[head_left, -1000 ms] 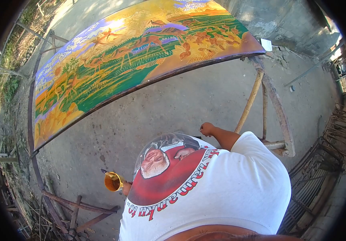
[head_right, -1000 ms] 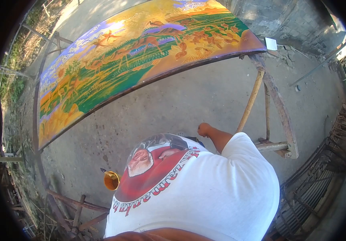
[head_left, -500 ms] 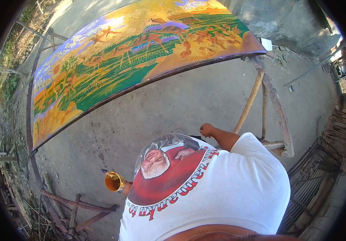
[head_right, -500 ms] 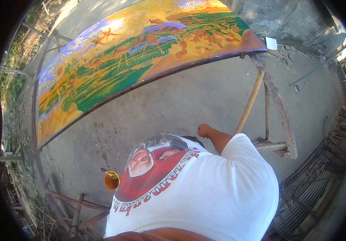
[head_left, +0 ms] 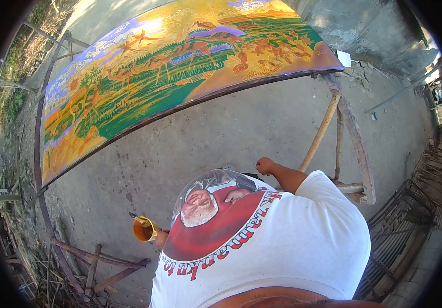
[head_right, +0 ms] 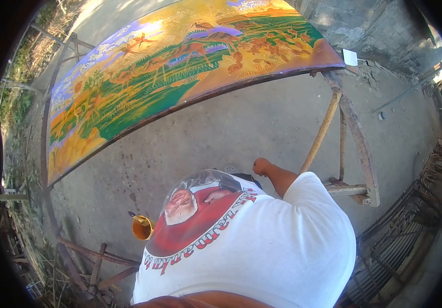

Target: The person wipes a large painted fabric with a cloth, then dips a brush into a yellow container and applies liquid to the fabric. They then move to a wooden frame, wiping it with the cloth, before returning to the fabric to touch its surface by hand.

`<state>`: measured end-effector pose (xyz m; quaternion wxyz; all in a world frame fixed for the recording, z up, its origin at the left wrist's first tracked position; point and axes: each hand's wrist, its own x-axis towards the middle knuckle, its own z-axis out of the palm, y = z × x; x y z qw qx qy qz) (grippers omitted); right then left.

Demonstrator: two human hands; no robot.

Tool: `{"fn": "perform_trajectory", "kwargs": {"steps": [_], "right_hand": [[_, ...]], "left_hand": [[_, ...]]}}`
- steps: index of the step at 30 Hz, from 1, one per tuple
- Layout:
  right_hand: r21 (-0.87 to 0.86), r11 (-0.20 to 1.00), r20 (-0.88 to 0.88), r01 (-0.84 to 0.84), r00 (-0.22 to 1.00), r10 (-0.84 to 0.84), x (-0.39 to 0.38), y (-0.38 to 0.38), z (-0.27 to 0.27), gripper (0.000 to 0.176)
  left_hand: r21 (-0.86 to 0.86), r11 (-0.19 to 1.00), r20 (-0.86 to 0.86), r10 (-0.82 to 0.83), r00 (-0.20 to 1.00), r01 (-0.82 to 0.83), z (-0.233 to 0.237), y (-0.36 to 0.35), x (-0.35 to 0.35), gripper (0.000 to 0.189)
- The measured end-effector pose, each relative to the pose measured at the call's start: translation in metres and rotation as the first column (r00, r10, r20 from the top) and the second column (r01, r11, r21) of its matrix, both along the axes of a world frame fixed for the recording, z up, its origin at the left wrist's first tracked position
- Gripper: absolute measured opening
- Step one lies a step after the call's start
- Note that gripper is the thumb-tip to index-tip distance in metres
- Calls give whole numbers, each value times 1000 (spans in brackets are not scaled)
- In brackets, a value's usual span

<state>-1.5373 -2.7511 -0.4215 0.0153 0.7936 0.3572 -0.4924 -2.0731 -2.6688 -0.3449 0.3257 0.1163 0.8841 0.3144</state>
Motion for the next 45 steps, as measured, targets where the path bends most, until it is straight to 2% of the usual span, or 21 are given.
{"fn": "perform_trajectory", "kwargs": {"steps": [1, 5, 7, 10, 14, 19, 22, 29, 32, 35, 38, 41, 44, 45], "right_hand": [[1, 1000, -5, 15, 1000, -15, 0, 0, -2, 32], [18, 1000, -7, -19, 1000, 19, 0, 0, -3, 32], [3, 1000, -1, 0, 1000, 0, -1, 2, 2, 32], [26, 999, -14, -18, 1000, 18, 0, 2, 0, 32], [11, 1000, -31, 10, 999, -10, 1, 2, -8, 32], [16, 1000, -29, 5, 1000, -5, 2, 3, -10, 32], [9, 1000, -35, -18, 999, 18, 2, 5, -8, 33], [15, 1000, -53, -18, 998, 19, 2, 6, -9, 33], [31, 999, -28, -31, 999, 31, 2, 4, -13, 33], [41, 999, -53, -4, 999, 6, 4, 5, -17, 32], [38, 999, -46, -2, 999, 3, 2, 6, -7, 32], [38, 999, -50, 12, 999, -10, 1, 6, -3, 32], [43, 999, -55, 29, 998, -26, 1, 7, -7, 32], [32, 999, -52, 31, 998, -30, 1, 8, -6, 31]], "left_hand": [[-7, 999, -9, -48, 999, 47, 4, -2, 1, 31], [80, 996, 24, -45, 999, 43, -8, -3, -7, 30], [187, 974, 145, 99, 984, -125, -6, 0, -1, 31], [186, 977, 157, 75, 985, -105, 11, 0, 8, 32], [139, 987, 158, 63, 985, -85, -2, 2, -2, 30], [195, 960, 259, 148, 954, -202, -15, 3, -10, 21], [212, 960, 270, 123, 955, -184, -35, 3, -22, 17], [154, 963, 276, 174, 945, -222, -39, 6, -25, 14], [149, 972, 289, 133, 948, -182, -36, 5, -24, 13], [152, 960, 272, 189, 943, -236, -42, 7, -27, 13], [138, 967, 258, 174, 950, -215, -52, 8, -34, 13], [149, 940, 286, 256, 924, -306, -55, 11, -34, 12], [167, 936, 287, 254, 924, -309, -31, 11, -27, 12], [127, 983, 229, 102, 968, -134, -12, 9, -25, 12]]}}
